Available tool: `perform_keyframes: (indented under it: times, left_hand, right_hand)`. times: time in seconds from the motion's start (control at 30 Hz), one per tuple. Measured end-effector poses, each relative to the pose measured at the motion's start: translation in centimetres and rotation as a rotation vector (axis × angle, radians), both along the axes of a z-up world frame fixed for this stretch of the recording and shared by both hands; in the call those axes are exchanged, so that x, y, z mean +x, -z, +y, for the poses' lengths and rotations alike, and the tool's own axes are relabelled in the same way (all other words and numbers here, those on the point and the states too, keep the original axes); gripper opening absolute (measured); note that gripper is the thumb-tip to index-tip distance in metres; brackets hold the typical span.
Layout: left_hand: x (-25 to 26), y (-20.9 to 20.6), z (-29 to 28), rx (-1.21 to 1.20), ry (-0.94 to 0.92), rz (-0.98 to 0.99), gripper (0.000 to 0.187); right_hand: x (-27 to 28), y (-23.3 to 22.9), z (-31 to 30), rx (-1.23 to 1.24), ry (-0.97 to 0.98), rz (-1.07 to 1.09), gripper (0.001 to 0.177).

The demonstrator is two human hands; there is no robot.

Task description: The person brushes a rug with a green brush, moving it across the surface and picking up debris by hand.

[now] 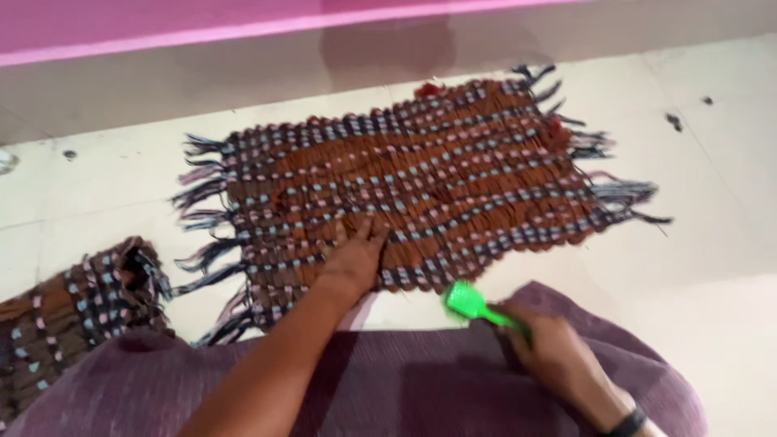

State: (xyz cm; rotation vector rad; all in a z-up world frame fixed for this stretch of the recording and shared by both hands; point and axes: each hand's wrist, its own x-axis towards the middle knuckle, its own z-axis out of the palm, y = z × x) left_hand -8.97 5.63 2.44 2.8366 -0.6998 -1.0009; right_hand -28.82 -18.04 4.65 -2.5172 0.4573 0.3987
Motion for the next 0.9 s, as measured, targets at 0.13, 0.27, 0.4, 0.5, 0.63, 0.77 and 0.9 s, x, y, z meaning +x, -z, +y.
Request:
perform_keyframes:
  times: [0.13,0.27,0.4,0.5,0.63,0.77,0.9]
  left_hand:
    - [-1.2,0.3,-1.5,0.039,0.144,-0.189,0.101]
    - [0.8,2.8,-4.0,0.027,0.227,-0.319,0.092]
    - [3.1,4.4,-4.4,0.038,0.09,-0.215,0.084]
    - [3.5,5.1,-5.0,0.076,0.099,-0.193,0.078]
    - [2.6,4.9,-5.3,0.085,0.123,-0.317,0.079]
    - [1.7,3.2,-6.5,0.15,0.316,-0.283,0.096]
    - [2.5,2.2,-6.9,0.23,0.305,-0.207,0.104]
  right_hand:
    - [5.0,-0.5,0.7,0.078,-0.033,-0.314,0.043]
    - [11.6,2.0,2.0,0.122,-0.104,-0.543,0.037]
    - [8.5,2.3,-0.5,0.09,0.025,-0.074,0.039]
    - [2.4,0.4,-3.1,0.086,-0.171,-0.262,0.035]
    - [2.6,-1.7,-3.7,-0.041,-0.146,-0.243,0.039]
    - [10.5,0.0,-1.5,0.04,-0.077,-0.443,0.034]
    - [11.3,1.7,-2.3,0.015,-0.071,-0.125,0.036]
